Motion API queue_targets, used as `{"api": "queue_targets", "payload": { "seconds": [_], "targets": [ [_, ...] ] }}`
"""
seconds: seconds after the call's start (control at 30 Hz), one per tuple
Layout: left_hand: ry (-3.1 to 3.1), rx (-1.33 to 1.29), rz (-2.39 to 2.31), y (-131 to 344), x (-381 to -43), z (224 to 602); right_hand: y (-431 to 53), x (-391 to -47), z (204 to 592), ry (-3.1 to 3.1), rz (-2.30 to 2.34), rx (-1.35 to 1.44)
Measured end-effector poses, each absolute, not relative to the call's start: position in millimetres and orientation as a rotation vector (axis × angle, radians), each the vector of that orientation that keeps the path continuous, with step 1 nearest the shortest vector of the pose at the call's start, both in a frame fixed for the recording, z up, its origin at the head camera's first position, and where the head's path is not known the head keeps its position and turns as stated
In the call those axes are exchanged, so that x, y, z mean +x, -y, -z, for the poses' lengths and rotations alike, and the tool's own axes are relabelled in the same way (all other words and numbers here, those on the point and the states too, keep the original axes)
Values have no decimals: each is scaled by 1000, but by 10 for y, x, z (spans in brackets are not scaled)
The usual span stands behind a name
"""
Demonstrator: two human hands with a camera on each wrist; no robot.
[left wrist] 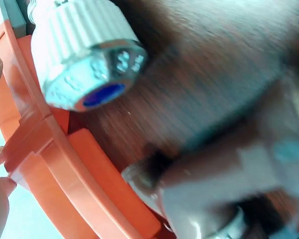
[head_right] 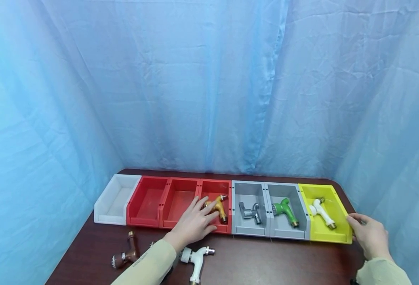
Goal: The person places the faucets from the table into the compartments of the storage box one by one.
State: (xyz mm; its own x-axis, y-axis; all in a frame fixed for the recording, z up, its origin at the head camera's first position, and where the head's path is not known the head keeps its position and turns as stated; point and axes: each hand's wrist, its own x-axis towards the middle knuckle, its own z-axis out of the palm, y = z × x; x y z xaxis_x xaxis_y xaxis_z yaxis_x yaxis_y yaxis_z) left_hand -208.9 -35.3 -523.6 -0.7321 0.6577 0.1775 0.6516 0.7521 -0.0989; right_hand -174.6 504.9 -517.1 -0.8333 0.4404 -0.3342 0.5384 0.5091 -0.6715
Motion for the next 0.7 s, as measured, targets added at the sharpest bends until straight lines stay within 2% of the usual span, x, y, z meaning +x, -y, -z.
{"api": "queue_targets", "payload": {
  "seconds": [0.3, 0.7],
  "targets": [
    [2799, -1122, -3, 520, -1976, 5189, -4937, -1727, 5185, -2680, 1209, 941],
    [2749, -1259, 35, 630, -1784, 5128, -5032, -1733, 5147, -2633, 1212, 864]
  ]
}}
